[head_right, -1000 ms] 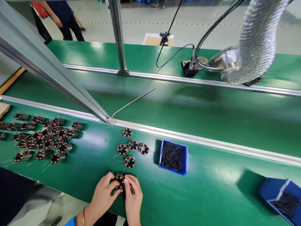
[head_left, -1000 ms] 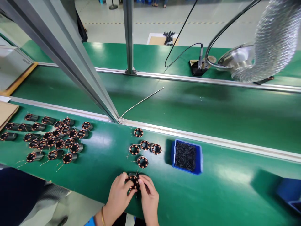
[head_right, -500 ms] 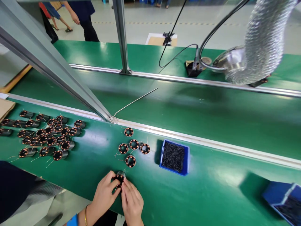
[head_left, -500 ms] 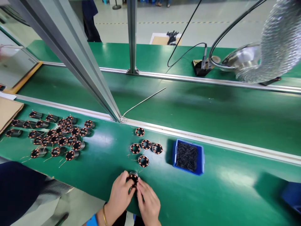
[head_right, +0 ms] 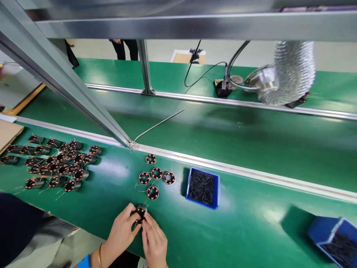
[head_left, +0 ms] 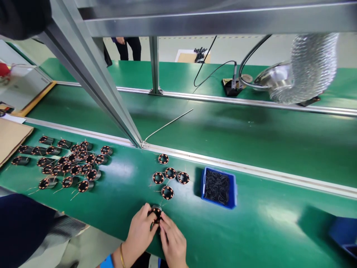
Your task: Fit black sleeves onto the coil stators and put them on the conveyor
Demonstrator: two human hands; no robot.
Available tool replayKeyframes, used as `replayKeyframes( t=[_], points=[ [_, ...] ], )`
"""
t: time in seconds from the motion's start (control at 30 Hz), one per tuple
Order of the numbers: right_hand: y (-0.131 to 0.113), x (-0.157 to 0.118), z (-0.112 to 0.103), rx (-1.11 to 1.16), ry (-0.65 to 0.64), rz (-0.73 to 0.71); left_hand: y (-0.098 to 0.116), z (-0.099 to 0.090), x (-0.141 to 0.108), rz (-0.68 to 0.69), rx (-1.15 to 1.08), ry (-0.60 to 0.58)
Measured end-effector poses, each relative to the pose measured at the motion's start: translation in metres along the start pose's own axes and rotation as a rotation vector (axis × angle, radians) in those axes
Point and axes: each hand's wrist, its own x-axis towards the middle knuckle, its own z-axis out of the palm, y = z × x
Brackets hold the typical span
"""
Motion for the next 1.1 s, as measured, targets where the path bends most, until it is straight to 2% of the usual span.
replayKeyframes(
  t=[0.17,0.3,0.47,0.53,0.6,0.7,0.73,0.77,0.87,0.9,0.93,1.0,1.1],
  points=[
    [0.002,-0.010,0.009,0.028,-0.018,0.016,0.000,0.002,-0.003,-0.018,-0.005,-0.012],
    [-0.002,-0.005,0.009,0.029,0.007,0.015,-0.002,0.006,-0.007,-0.041,-0.021,-0.014],
    [-0.007,0.002,0.000,0.137,0.151,0.119,-0.007,0.006,0.000,-0.025,-0.021,0.032],
    [-0.006,-0.001,-0.003,0.127,0.200,0.160,-0.007,-0.003,0.009,-0.017,-0.018,0.093],
    [-0.001,-0.008,-0.005,0.150,0.240,0.264,-0.002,-0.018,0.022,-0.002,0.033,0.159],
    [0.013,-0.020,-0.007,0.147,0.284,0.335,0.013,-0.042,0.049,0.011,0.195,0.246],
    [0.018,-0.024,-0.008,0.118,0.276,0.301,0.017,-0.047,0.059,0.003,0.249,0.221],
    [0.024,-0.028,-0.008,0.085,0.262,0.265,0.022,-0.050,0.070,-0.003,0.320,0.133],
    [0.041,-0.039,-0.008,0.018,0.232,0.267,0.030,-0.048,0.095,-0.046,0.498,-0.274],
    [0.045,-0.043,-0.007,0.008,0.243,0.282,0.031,-0.046,0.100,-0.050,0.524,-0.372],
    [0.049,-0.046,-0.005,0.001,0.261,0.291,0.031,-0.044,0.103,-0.044,0.531,-0.430],
    [0.055,-0.050,-0.001,-0.014,0.290,0.273,0.031,-0.043,0.105,0.012,0.532,-0.465],
    [0.059,-0.050,0.001,-0.018,0.323,0.273,0.027,-0.052,0.108,0.111,0.521,-0.530]
  ],
)
